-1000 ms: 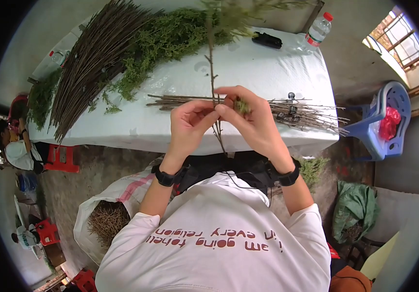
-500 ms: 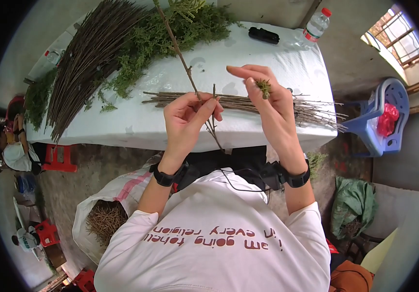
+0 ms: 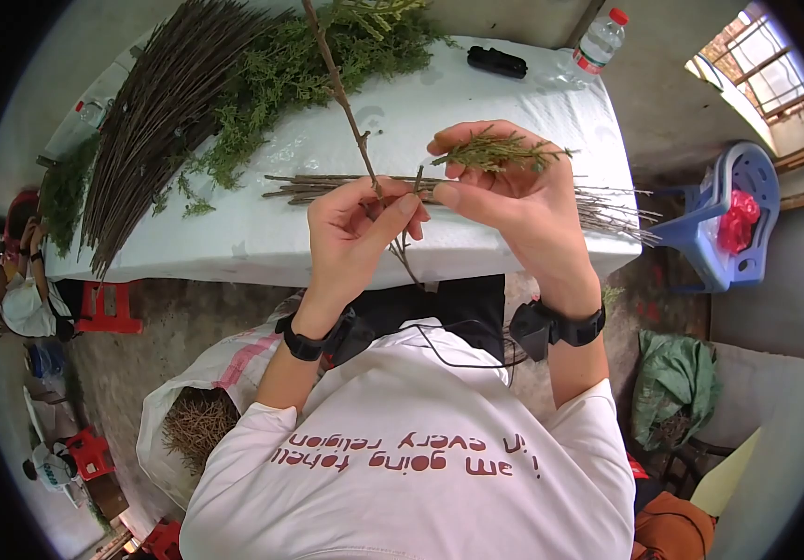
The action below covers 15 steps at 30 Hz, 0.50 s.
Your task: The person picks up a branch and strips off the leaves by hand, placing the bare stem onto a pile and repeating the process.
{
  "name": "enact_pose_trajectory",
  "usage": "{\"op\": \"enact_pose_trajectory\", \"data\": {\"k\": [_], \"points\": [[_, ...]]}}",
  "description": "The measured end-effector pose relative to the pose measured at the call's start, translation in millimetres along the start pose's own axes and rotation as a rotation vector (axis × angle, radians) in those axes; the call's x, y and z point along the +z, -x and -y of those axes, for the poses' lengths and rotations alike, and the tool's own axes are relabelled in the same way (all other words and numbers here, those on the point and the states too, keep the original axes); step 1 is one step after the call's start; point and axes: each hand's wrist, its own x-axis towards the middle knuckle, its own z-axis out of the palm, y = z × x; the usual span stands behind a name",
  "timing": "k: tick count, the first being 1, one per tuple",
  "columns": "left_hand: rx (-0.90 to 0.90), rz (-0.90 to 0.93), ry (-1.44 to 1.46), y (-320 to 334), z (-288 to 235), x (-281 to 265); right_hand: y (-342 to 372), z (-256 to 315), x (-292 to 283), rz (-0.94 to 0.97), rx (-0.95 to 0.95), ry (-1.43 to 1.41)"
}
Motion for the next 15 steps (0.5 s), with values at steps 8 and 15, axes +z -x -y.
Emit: {"op": "enact_pose_trajectory", "data": {"k": [8, 15], "points": [[0.017, 0.035, -0.035, 1.0, -3.4, 1.8, -3.4, 5.2, 0.2, -0.096, -0.022, 0.070], [0.021, 0.044, -0.001, 1.9, -4.3, 2.8, -5.3, 4.9, -4.6, -0.062, 0.025, 0.031]]}}
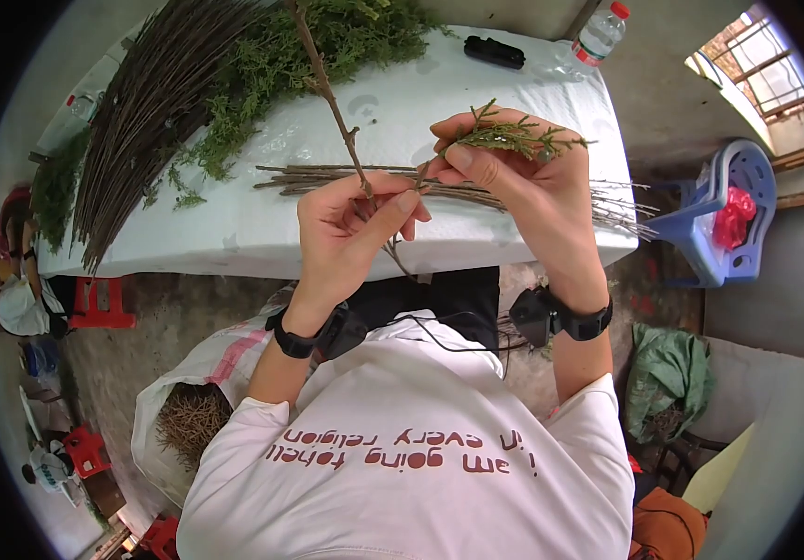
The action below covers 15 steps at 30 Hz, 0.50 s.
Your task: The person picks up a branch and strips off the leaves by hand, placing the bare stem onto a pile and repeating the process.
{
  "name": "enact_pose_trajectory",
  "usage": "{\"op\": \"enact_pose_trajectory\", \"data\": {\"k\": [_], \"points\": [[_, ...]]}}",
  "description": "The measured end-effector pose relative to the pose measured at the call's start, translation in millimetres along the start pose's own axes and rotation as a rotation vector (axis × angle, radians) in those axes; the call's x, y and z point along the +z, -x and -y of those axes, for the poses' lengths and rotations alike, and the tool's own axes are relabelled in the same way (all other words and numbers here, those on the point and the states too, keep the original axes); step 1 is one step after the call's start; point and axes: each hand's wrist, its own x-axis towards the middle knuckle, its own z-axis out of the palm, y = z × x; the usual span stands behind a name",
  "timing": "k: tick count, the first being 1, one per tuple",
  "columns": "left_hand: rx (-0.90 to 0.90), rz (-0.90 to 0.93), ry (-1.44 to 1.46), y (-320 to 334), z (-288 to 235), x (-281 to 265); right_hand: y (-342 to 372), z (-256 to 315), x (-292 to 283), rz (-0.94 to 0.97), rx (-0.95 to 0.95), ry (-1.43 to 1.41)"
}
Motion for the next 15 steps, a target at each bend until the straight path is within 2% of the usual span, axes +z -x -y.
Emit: {"op": "enact_pose_trajectory", "data": {"k": [15], "points": [[-0.018, -0.009, -0.030, 1.3, -0.2, -1.3, 1.2, 5.8, 5.3, -0.013, -0.017, 0.163]]}}
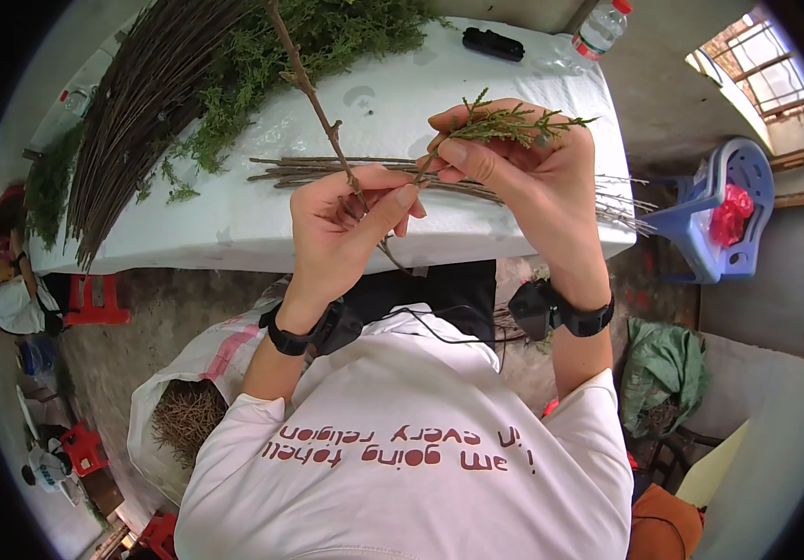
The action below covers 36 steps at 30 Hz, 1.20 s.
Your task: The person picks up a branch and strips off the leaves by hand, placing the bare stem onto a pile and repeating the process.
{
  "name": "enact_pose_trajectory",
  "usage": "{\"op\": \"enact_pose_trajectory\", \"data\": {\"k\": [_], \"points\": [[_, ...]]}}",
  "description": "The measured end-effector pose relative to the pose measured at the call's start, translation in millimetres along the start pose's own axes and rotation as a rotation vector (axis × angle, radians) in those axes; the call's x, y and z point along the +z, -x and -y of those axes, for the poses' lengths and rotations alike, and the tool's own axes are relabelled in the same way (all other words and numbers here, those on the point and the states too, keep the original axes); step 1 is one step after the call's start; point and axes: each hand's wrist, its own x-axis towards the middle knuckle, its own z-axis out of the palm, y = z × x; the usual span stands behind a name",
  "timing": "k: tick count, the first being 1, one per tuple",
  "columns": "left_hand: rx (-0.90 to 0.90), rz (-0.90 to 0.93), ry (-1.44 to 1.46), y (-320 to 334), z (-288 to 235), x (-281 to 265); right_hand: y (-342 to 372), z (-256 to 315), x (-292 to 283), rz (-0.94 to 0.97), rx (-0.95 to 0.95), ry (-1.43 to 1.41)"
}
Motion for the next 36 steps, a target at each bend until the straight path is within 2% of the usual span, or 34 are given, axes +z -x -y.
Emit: {"op": "enact_pose_trajectory", "data": {"k": [7, 10, 14, 23, 26, 31, 34, 35, 36], "points": [[-0.013, -0.014, -0.062, 0.3, -3.6, 0.4, -1.9, 9.3, -0.9, 0.024, -0.017, 0.087], [-0.014, -0.029, -0.075, 0.4, -2.7, 1.6, -1.5, 10.9, 0.4, -0.002, -0.116, 0.232], [0.002, -0.048, -0.087, 0.0, 0.8, 2.5, -2.9, 11.5, -1.2, 0.023, -0.154, 0.329], [0.020, -0.075, -0.087, -1.6, 5.4, 1.7, -9.2, 4.6, 3.8, 0.073, -0.161, 0.404], [0.024, -0.096, -0.069, -1.4, 8.8, -0.8, -13.2, 6.3, 6.6, 0.092, -0.050, 0.420], [0.033, -0.209, 0.022, 4.4, 11.9, -14.2, -32.0, 1.7, 21.3, 0.205, -0.099, 0.373], [0.068, -0.285, 0.049, 8.4, 9.3, -25.8, -65.6, -10.7, 31.7, 0.277, -0.111, -0.206], [0.094, -0.321, 0.056, 9.9, 7.8, -29.3, -81.9, -20.8, 35.7, 0.285, -0.120, -0.211], [0.118, -0.354, 0.063, 11.6, 6.1, -32.2, -102.9, -37.8, 40.9, 0.228, -0.155, -0.024]]}}
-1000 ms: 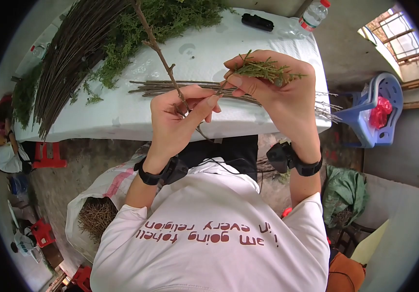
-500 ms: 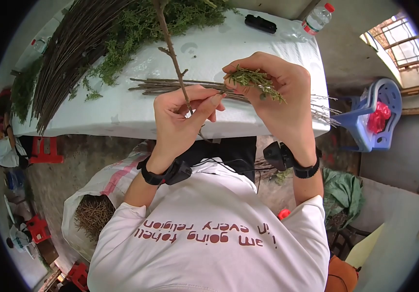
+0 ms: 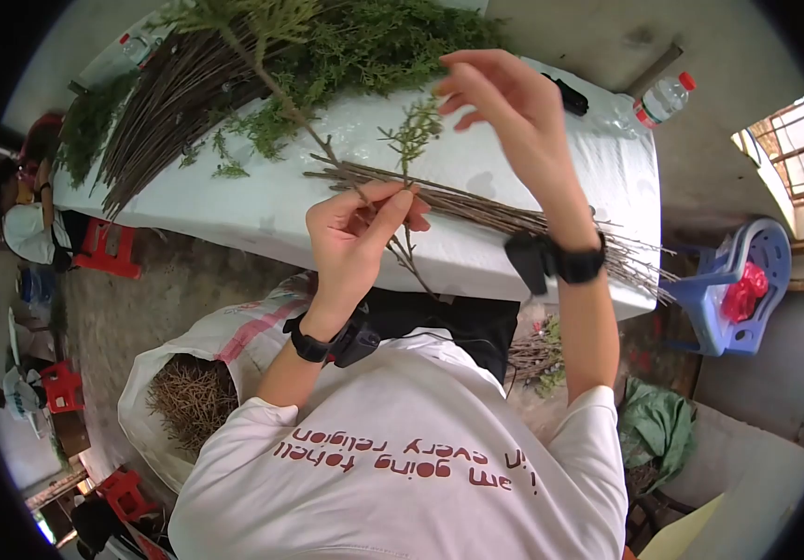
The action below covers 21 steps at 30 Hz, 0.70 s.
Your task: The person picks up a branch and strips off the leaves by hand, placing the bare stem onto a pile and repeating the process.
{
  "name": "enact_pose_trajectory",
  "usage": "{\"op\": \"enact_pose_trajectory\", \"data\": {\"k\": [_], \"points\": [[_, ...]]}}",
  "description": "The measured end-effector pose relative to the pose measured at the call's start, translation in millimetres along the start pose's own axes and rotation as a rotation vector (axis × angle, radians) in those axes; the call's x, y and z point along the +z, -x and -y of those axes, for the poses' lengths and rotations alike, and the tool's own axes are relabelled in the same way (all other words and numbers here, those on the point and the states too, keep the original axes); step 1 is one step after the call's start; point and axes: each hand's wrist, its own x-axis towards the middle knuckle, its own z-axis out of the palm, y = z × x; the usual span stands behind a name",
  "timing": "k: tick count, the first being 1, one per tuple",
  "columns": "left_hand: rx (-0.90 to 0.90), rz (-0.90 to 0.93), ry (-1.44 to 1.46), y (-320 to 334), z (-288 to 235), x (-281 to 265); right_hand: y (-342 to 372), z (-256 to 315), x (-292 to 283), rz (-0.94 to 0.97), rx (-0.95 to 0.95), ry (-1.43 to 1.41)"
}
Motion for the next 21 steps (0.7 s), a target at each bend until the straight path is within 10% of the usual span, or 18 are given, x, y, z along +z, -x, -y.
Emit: {"op": "enact_pose_trajectory", "data": {"k": [8, 21], "points": [[0.004, -0.031, -0.099, -1.9, -13.0, -14.3, -108.3, -182.5, 35.7, -0.090, -0.251, 0.767], [0.076, 0.044, 0.010, -12.3, -2.0, -19.4, -76.7, -101.7, 23.0, -0.120, -0.019, 0.385]]}}
